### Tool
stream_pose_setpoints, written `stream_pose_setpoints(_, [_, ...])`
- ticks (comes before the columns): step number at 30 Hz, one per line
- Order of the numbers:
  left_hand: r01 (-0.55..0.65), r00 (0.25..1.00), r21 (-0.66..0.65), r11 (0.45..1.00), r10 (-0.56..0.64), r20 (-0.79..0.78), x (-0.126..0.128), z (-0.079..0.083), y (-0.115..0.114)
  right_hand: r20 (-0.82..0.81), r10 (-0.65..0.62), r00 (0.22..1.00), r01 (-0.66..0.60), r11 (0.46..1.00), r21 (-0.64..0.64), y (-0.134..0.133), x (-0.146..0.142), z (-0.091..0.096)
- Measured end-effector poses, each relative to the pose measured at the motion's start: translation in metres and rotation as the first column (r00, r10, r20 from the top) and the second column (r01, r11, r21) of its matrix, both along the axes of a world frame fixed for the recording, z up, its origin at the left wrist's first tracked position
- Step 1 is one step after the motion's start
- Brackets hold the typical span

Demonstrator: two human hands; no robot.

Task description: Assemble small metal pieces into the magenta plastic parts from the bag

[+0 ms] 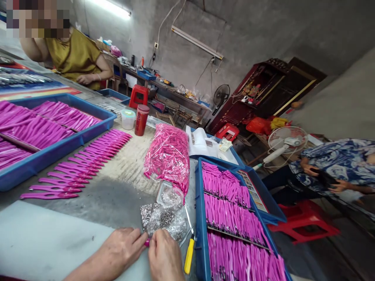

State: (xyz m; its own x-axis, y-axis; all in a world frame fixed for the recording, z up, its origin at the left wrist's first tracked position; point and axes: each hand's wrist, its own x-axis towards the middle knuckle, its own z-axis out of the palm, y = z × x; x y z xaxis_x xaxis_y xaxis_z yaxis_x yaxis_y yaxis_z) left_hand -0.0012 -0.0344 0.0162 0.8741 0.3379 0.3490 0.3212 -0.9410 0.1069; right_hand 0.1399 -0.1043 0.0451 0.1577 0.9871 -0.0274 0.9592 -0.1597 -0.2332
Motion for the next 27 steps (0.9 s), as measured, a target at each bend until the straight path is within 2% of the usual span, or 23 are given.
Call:
stream_pose_setpoints(4, [0.000,0.998,0.010,1.000,-0.001,0.058,0.001,0.005,0.002,-0.169,-0.045,0.985,0.057,0.996,0.068,-0.004,0.010,-0.003])
stream_pose_setpoints(8, [-0.039,0.988,0.018,0.999,0.036,0.148,0.001,0.006,0.003,-0.259,-0.088,0.962,0.127,0.982,0.141,0.001,0.026,0.012])
stream_pose_setpoints(10, [-0.048,0.983,0.027,0.998,0.043,0.181,0.002,0.005,0.004,-0.209,-0.097,0.973,0.129,0.981,0.146,0.008,0.032,0.020])
stream_pose_setpoints(12, [-0.049,0.980,0.024,0.998,0.044,0.193,0.002,0.005,0.004,-0.118,-0.113,0.987,0.125,0.987,0.099,0.015,0.034,0.025])
stream_pose_setpoints(20, [-0.031,0.986,0.001,1.000,0.031,0.166,0.002,0.006,0.005,0.171,-0.071,0.983,0.094,0.987,-0.129,0.032,0.029,0.025])
stream_pose_setpoints(27, [-0.041,0.986,0.038,0.998,0.034,0.166,0.001,0.009,0.006,0.233,-0.037,0.972,0.083,0.978,-0.190,0.042,0.025,0.024])
